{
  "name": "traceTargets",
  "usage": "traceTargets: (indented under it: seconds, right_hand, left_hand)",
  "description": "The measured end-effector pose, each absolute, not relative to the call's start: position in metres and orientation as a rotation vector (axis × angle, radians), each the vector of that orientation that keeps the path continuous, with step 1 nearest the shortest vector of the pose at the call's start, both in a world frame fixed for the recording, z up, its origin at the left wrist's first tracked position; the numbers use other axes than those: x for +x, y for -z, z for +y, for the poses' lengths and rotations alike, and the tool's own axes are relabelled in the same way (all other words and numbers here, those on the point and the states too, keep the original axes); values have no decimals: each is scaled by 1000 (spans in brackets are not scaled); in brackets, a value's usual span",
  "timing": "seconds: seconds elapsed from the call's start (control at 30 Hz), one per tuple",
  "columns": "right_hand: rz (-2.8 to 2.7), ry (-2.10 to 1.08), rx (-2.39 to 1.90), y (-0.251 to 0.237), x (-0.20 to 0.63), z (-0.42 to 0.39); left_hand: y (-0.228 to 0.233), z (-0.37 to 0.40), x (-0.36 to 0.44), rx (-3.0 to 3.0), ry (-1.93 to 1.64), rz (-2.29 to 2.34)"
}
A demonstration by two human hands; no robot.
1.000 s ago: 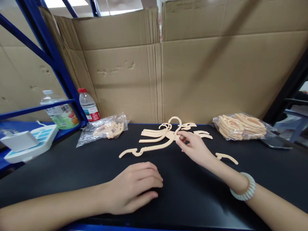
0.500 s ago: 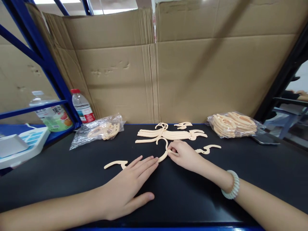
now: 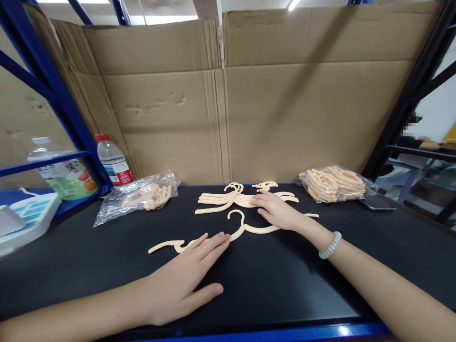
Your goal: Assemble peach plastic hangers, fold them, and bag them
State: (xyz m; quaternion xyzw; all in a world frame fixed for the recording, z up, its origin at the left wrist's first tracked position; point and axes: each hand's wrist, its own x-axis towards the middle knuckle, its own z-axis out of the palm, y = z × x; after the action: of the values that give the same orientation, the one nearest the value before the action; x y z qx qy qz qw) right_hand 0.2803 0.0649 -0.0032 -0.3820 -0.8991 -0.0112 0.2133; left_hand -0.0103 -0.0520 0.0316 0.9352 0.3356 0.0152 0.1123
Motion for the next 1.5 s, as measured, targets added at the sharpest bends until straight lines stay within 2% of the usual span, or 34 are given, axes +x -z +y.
traceTargets:
  seconds: [0.4,0.63,0.87,1.23,1.5]
  right_hand:
    - [-2474,-99,-1201,12,275,66]
    - [-2398,-66,-1160,-16,275,50]
    - [-2591,-545,-1231,-37,273,31]
    - [-2574,-587,-1195,-31,269,30]
    - [-2596,-602,-1189,-32,273,33]
  left_hand:
    - [-25,-48,-14,2769,-160,915]
    - [-23,-44,-14,2802,-109,915]
    - [-19,-41,-15,2820,-60,1034]
    - [-19,-40,-14,2770,-112,1121]
    - [-24,-40,-13,2854,-164,817]
